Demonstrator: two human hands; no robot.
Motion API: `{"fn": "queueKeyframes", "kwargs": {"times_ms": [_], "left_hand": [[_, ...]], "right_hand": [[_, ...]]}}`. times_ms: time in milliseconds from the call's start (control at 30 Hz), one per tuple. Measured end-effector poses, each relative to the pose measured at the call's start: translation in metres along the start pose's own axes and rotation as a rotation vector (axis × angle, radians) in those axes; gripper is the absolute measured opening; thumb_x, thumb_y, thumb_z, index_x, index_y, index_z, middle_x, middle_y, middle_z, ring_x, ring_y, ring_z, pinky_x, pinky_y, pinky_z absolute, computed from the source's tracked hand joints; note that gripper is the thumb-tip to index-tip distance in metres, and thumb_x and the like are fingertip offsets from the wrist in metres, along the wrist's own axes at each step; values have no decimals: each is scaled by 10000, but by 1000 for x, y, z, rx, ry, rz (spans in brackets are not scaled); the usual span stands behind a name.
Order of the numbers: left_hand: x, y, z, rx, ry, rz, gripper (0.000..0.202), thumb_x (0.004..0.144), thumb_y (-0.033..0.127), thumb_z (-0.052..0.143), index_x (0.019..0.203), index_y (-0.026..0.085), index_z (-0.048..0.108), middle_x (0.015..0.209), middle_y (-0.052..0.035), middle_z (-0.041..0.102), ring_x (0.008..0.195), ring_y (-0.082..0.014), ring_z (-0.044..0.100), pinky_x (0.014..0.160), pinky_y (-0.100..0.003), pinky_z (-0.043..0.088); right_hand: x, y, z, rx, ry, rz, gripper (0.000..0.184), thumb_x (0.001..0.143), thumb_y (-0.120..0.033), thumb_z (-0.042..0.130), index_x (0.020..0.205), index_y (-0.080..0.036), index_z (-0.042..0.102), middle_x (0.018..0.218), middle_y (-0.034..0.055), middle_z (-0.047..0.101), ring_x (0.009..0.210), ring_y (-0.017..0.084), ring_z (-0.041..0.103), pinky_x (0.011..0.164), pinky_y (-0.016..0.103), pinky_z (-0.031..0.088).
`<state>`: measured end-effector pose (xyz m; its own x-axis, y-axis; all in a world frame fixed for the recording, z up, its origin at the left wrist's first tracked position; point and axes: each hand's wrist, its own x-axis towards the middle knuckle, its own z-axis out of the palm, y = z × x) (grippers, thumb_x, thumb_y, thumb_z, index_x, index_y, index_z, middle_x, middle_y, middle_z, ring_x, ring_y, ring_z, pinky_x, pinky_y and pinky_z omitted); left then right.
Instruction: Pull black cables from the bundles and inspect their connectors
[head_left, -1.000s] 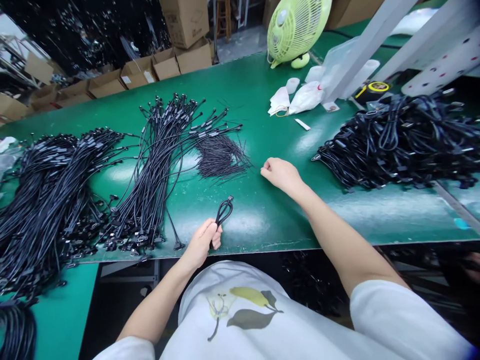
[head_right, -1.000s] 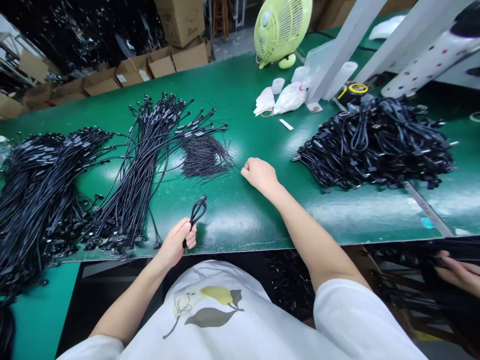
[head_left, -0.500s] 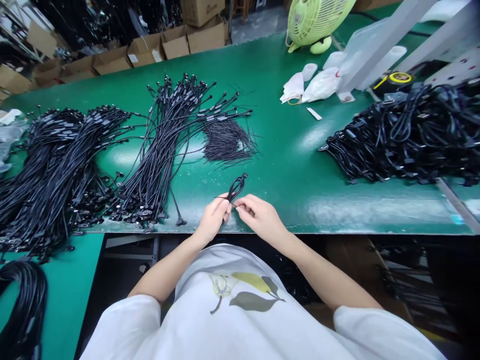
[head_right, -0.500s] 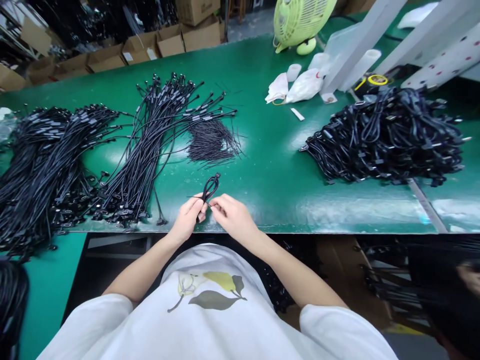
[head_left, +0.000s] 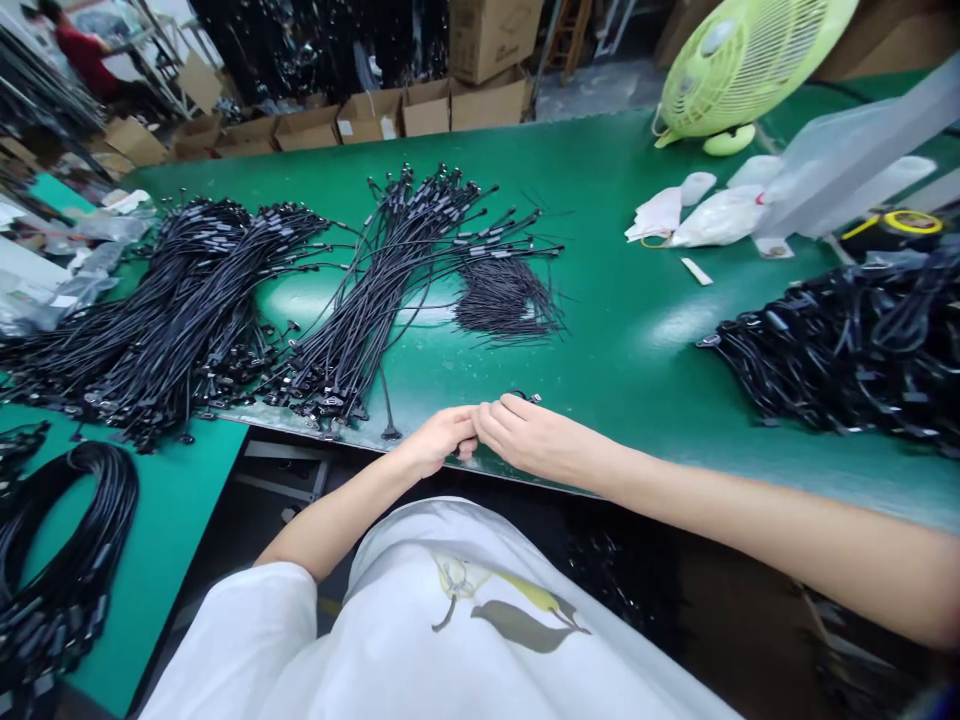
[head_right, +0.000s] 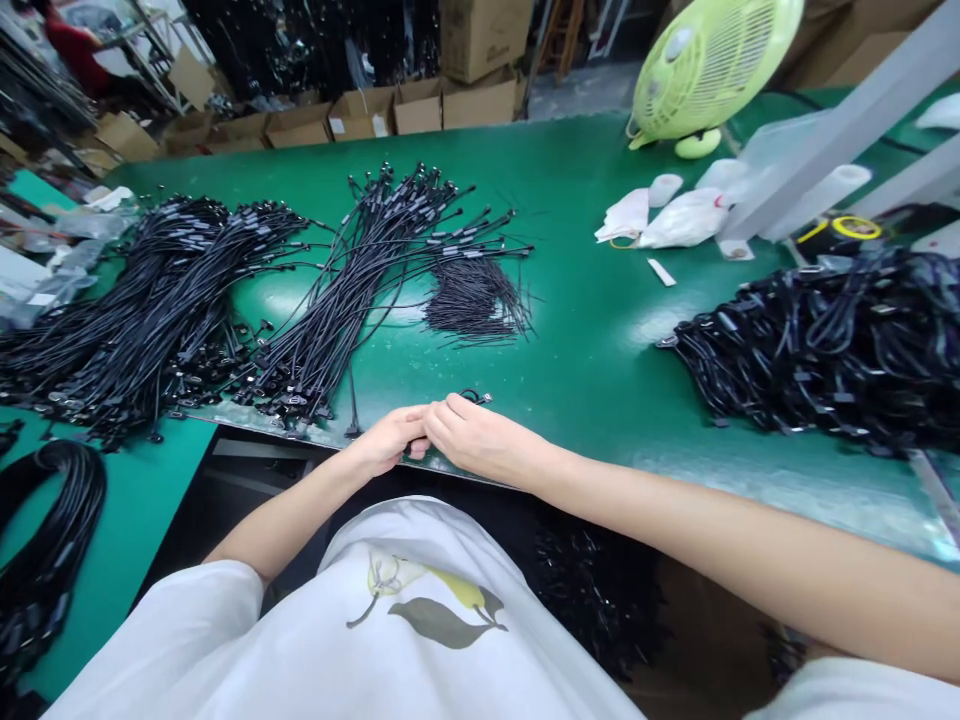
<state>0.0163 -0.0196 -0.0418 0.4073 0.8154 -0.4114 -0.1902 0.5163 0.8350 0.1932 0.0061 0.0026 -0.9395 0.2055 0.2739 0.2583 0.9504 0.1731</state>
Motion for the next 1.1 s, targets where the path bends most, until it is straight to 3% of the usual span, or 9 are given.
{"fn": "queueKeyframes", "kwargs": {"times_ms": [100, 233, 467, 533, 700, 800, 867, 967, 1100], "left_hand": [[-3, 4, 5, -66, -19, -50, 431, 613, 458, 797, 726, 160, 506, 582, 82, 359, 476, -34, 282, 465, -193, 189], [-5, 4, 14, -55, 28, -37, 354, 670, 431, 753, 729, 146, 552, 569, 70, 402, 494, -45, 331, 486, -198, 239], [1, 2, 32, -277, 250, -26, 196, 700, 297, 714, 748, 118, 649, 591, 42, 492, 527, -56, 390, 506, -194, 283], [4, 5, 33, -376, 288, -107, 124, 713, 226, 697, 720, 123, 629, 586, 42, 496, 523, -57, 411, 510, -186, 310], [7, 12, 30, -482, 264, -243, 183, 769, 112, 622, 615, 125, 524, 541, 51, 407, 473, -38, 369, 484, -169, 311], [2, 13, 30, -518, 244, -235, 198, 781, 98, 623, 619, 125, 513, 568, 49, 413, 483, -28, 371, 485, -153, 308], [0, 10, 31, -508, 224, -181, 164, 785, 150, 657, 659, 128, 554, 597, 40, 451, 511, -38, 402, 501, -158, 331], [4, 4, 29, -451, 203, -41, 122, 784, 253, 685, 759, 141, 643, 701, 4, 558, 636, -77, 508, 605, -190, 411], [10, 9, 16, -285, 196, 277, 182, 766, 271, 663, 911, 172, 708, 934, -46, 635, 907, -157, 569, 876, -291, 437]], "right_hand": [[4, -1, -3, -68, -56, -33, 389, 845, 2, 324, 783, -198, 652, 724, 93, 547, 688, 233, 467, 620, 371, 379], [5, -3, -4, 61, -9, -6, 455, 842, -5, 236, 640, -233, 574, 628, 86, 465, 597, 230, 378, 543, 373, 349], [10, -6, 9, 298, 118, 163, 438, 847, -15, 219, 566, -243, 465, 534, 43, 330, 514, 204, 250, 488, 368, 286], [11, -6, 10, 145, 85, 133, 437, 831, 25, 238, 587, -227, 497, 546, 40, 363, 520, 199, 273, 502, 361, 285], [8, -2, 4, -467, -112, -168, 397, 832, 49, 294, 641, -155, 576, 609, 55, 464, 552, 186, 358, 566, 343, 273], [7, 3, 0, -497, -176, -191, 341, 850, -12, 350, 626, -149, 566, 599, 53, 461, 540, 180, 380, 559, 336, 238], [8, 9, 0, -349, -202, -93, 261, 824, -44, 422, 641, -149, 575, 595, 55, 486, 537, 180, 415, 552, 331, 227], [10, 18, 3, -1, -212, 187, 189, 825, -107, 466, 699, -151, 600, 632, 62, 565, 546, 171, 466, 552, 318, 231], [11, 20, 13, 575, 2, 689, 311, 924, -300, 417, 698, -169, 587, 704, 45, 612, 639, 162, 529, 594, 283, 301]]}}
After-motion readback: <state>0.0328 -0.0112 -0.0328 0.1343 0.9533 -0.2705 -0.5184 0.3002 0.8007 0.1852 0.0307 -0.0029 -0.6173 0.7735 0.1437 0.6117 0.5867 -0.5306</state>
